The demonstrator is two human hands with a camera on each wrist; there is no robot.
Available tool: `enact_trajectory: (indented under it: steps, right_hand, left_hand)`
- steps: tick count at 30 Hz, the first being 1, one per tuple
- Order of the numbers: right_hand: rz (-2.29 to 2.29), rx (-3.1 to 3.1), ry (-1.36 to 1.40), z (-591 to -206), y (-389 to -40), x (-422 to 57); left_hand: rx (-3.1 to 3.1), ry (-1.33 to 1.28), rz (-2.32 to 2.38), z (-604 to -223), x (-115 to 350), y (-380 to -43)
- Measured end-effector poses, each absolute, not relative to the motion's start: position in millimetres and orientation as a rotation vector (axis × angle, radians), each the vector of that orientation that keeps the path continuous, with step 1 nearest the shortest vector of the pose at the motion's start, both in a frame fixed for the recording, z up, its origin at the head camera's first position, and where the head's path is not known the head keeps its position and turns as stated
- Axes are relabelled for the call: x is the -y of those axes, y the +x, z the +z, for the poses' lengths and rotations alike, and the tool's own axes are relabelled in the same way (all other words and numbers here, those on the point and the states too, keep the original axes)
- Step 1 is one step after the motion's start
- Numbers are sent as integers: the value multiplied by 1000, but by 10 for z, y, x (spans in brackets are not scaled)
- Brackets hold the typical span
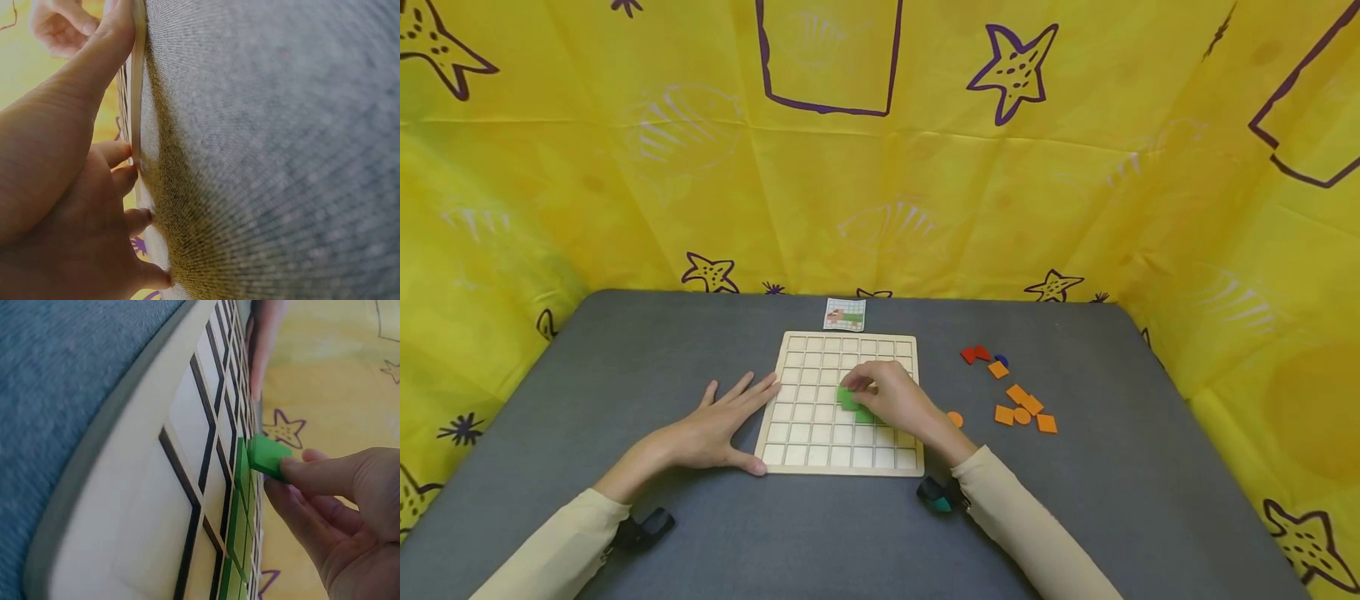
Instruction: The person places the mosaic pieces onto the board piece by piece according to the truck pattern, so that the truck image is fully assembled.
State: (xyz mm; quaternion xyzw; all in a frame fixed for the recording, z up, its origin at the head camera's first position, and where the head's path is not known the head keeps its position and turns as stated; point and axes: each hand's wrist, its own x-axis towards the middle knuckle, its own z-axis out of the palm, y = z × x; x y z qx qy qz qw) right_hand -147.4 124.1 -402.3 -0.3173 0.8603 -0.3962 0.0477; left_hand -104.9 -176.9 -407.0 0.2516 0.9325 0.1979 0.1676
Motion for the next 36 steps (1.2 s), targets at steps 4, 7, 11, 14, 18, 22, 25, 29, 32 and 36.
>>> enact_trajectory:
  steps: [4, 7, 11, 14, 18, 22, 25, 29, 32, 36]
  right_hand:
    - [-1184, -2627, -954, -4040, -1451, -1213]
    - [-1176, -2623, -948, -4061, -1434, -1193]
    - [-1165, -2631, -922, -4087, -1406, -1169]
    - [-1149, -2643, -922, -4099, -1386, -1153]
    - [-1121, -2674, -953, -4096, -1355, -1131]
    - [-1074, -2725, -959, -4084, -1327, -1103]
    - [-1048, -2745, -946, -4076, -1320, -1083]
    - [-1021, -2766, -953, -4071, -1321, -1066]
    - [-1002, -2784, -960, -4073, -1318, -1064]
    - [-988, -2789, -957, -4089, -1312, -1070]
  left_hand:
    - [-2648, 712, 566, -4072, 1771, -1045]
    - [-2647, 711, 572, -4073, 1772, -1041]
    - [-2648, 713, 574, -4077, 1773, -1043]
    - [-2648, 715, 570, -4075, 1774, -1043]
    - [-2648, 718, 573, -4067, 1775, -1041]
    - [-2646, 724, 585, -4056, 1767, -1045]
    - [-2643, 718, 581, -4046, 1764, -1048]
    - [-2643, 708, 573, -4043, 1774, -1044]
    - [-2644, 707, 575, -4043, 1778, -1041]
    - [-2639, 703, 582, -4049, 1775, -1041]
